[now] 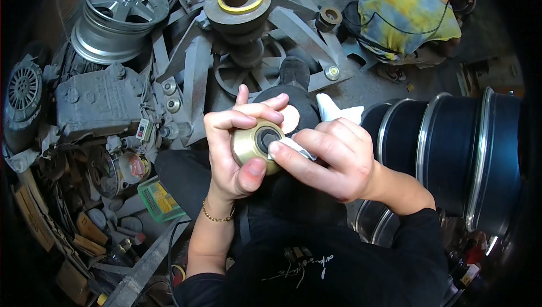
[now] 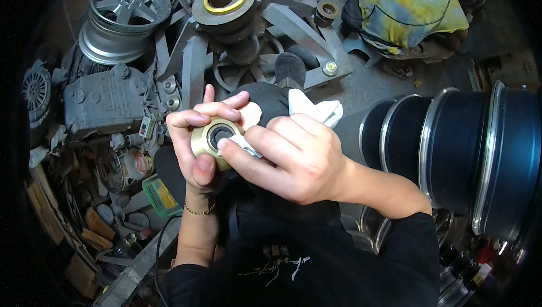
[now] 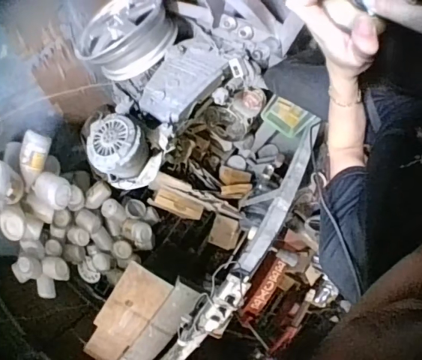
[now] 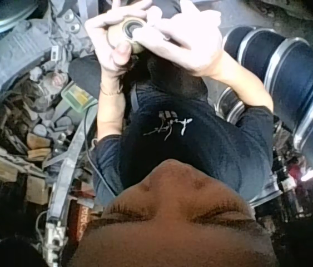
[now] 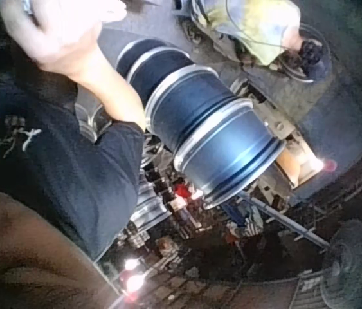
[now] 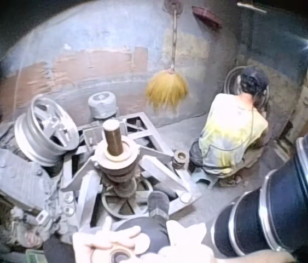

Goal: The person cleans a small gold-colored metal hub with a white cloth. They then apply a strip of yellow masking tape around the inner rim of the hub, using a metal tool to press the tape into place and trim the edges. The person works on a single hub throughout the clip.

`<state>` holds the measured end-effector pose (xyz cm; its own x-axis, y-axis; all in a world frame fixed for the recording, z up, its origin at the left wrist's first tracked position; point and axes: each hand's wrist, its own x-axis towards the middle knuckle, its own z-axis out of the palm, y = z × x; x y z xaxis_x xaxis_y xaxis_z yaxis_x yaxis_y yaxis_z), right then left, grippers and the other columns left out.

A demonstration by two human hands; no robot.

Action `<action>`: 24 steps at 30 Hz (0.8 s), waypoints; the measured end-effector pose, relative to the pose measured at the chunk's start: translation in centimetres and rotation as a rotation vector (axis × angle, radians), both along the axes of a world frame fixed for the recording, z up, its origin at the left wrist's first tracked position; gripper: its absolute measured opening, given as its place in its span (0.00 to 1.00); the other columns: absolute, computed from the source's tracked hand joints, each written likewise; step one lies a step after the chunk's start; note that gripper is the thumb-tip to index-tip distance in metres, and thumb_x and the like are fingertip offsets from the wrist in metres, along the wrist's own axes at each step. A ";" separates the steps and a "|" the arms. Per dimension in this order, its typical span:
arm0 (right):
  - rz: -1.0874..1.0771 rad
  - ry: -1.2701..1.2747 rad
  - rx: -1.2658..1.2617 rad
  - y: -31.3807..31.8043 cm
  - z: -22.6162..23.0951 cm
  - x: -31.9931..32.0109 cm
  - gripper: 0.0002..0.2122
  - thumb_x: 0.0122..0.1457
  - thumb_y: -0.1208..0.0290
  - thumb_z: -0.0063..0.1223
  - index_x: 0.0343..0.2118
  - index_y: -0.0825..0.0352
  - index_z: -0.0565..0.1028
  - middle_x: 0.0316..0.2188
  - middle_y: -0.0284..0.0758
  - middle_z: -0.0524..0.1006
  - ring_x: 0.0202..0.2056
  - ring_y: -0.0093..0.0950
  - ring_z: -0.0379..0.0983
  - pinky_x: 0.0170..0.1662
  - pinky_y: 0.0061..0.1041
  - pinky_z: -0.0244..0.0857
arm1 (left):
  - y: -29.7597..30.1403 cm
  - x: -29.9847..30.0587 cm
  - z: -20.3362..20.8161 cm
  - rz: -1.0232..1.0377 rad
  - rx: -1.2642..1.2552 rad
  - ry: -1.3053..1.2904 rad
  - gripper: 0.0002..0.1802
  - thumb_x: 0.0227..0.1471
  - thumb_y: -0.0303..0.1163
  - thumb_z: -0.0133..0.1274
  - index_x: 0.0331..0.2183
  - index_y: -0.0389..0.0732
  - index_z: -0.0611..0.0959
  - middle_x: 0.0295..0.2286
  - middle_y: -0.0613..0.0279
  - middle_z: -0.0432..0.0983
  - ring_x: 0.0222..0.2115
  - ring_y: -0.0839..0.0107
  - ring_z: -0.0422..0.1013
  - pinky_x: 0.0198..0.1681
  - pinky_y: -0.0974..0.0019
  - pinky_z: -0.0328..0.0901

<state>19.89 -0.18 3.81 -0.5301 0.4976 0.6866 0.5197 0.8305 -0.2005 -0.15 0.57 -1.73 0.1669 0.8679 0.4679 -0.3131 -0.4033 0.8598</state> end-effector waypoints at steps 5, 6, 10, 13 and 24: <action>0.047 -0.003 0.043 1.2 -0.8 0.9 0.19 0.44 0.69 0.64 0.43 0.60 0.85 0.29 0.28 0.76 0.24 0.23 0.69 0.26 0.23 0.62 | 0.2 -0.4 0.0 -0.040 -0.037 -0.006 0.32 0.58 0.55 0.60 0.48 0.43 0.64 0.44 0.48 0.79 0.57 0.46 0.73 0.72 0.36 0.29; 0.041 -0.011 0.028 0.9 -0.7 0.8 0.19 0.44 0.70 0.64 0.43 0.60 0.85 0.29 0.28 0.76 0.24 0.23 0.70 0.26 0.22 0.63 | 0.3 -0.4 0.0 -0.046 -0.046 -0.008 0.32 0.58 0.55 0.60 0.48 0.43 0.64 0.44 0.48 0.79 0.57 0.46 0.73 0.72 0.36 0.29; 0.091 0.006 0.006 0.7 -0.2 0.4 0.20 0.43 0.72 0.64 0.43 0.61 0.85 0.32 0.31 0.77 0.26 0.25 0.72 0.27 0.23 0.64 | 0.4 -0.5 0.2 -0.071 -0.045 -0.001 0.32 0.58 0.55 0.60 0.48 0.43 0.64 0.44 0.48 0.79 0.57 0.46 0.73 0.72 0.36 0.29; 0.091 0.007 0.049 1.5 -0.6 0.7 0.19 0.44 0.70 0.62 0.42 0.60 0.84 0.29 0.28 0.75 0.24 0.23 0.71 0.27 0.22 0.63 | 0.8 -0.7 0.1 -0.095 -0.054 -0.010 0.33 0.58 0.56 0.60 0.48 0.43 0.64 0.43 0.49 0.80 0.57 0.45 0.73 0.72 0.36 0.28; 0.045 0.060 -0.247 0.5 0.2 1.7 0.20 0.47 0.76 0.63 0.47 0.64 0.85 0.30 0.33 0.78 0.26 0.31 0.72 0.29 0.28 0.67 | 0.8 -0.4 0.4 -0.078 -0.035 0.007 0.35 0.57 0.58 0.61 0.48 0.43 0.64 0.43 0.49 0.80 0.56 0.46 0.74 0.72 0.34 0.28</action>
